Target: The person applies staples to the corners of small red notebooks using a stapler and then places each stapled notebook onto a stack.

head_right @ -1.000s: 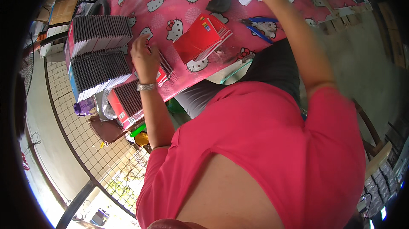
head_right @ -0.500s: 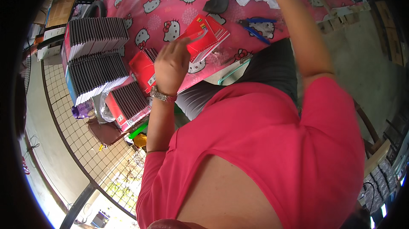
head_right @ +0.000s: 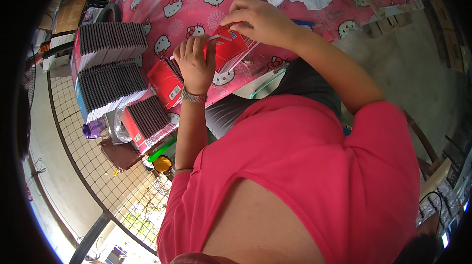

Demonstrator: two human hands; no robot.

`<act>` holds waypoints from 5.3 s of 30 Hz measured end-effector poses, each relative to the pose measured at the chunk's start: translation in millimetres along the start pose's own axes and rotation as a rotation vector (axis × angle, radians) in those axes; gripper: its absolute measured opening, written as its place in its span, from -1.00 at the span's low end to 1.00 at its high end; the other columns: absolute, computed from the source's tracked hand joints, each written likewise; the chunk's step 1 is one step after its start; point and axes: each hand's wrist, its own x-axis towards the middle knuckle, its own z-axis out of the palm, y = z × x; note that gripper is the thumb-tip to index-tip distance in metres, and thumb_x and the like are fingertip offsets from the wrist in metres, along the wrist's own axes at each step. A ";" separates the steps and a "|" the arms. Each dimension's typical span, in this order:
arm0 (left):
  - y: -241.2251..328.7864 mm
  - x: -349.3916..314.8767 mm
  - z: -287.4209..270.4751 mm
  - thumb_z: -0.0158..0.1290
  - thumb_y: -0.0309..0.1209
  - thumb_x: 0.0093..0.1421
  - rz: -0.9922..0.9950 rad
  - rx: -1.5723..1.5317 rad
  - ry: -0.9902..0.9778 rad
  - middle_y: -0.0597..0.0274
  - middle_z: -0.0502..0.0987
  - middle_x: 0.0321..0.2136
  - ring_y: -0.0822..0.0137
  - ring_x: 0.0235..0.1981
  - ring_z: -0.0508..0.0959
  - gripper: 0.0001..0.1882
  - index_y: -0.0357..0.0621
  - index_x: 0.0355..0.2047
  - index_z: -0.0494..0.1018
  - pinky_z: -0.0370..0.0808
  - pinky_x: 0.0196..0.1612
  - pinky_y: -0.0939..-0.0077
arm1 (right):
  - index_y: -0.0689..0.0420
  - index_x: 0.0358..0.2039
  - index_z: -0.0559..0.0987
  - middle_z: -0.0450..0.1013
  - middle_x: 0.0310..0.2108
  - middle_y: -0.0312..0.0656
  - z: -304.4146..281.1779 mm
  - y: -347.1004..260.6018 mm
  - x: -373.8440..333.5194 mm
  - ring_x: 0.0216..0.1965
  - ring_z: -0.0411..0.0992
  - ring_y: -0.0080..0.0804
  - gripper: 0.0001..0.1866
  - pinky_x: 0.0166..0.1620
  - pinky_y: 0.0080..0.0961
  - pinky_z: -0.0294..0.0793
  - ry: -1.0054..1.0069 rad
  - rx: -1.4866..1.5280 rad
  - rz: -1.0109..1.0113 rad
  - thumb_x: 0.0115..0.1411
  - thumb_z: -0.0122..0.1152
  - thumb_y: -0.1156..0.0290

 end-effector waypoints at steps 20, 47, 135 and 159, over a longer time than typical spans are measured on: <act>16.3 2.2 -0.9 0.11 -0.34 0.20 0.027 -0.048 -0.030 0.22 0.55 -0.27 0.15 -0.18 0.52 -0.73 -0.07 -0.10 0.44 0.23 0.20 0.01 | 0.10 -0.01 0.54 0.49 -0.21 -0.15 6.7 -21.4 -11.1 -0.27 0.54 -0.26 -0.72 -0.23 -0.39 0.52 -0.076 -0.078 0.063 0.25 0.19 0.48; -39.2 -33.1 23.1 0.10 0.29 0.04 0.003 0.193 0.006 0.38 0.56 -0.35 0.21 -0.08 0.53 -0.39 0.00 -0.25 0.51 -0.02 0.23 -0.40 | 0.23 0.05 0.53 0.46 -0.09 -0.21 12.2 27.4 49.1 -0.01 0.36 -0.45 -0.47 0.12 -0.49 0.28 -0.638 0.844 0.354 0.11 0.12 0.21; -18.3 -43.9 3.2 0.09 -0.41 0.34 -0.562 -0.839 0.300 0.17 0.61 -0.35 0.40 -0.44 0.67 -0.81 -0.28 -0.13 0.50 0.59 -0.41 0.61 | 0.08 0.14 0.47 0.39 0.08 -0.09 0.7 34.0 -117.4 0.10 0.35 -0.07 -0.46 0.16 -0.16 0.33 -0.014 -0.569 0.361 0.13 0.29 0.27; -27.2 -65.3 5.4 0.08 -0.68 0.24 -0.576 -0.771 0.305 0.17 0.63 -0.34 0.41 -0.26 0.66 -0.84 -0.34 -0.16 0.49 0.57 -0.19 0.57 | 0.14 0.09 0.54 0.49 -0.25 -0.19 76.3 -68.0 -12.3 -0.26 0.49 -0.31 -0.50 -0.11 -0.45 0.50 -0.191 0.061 0.101 0.12 0.31 0.29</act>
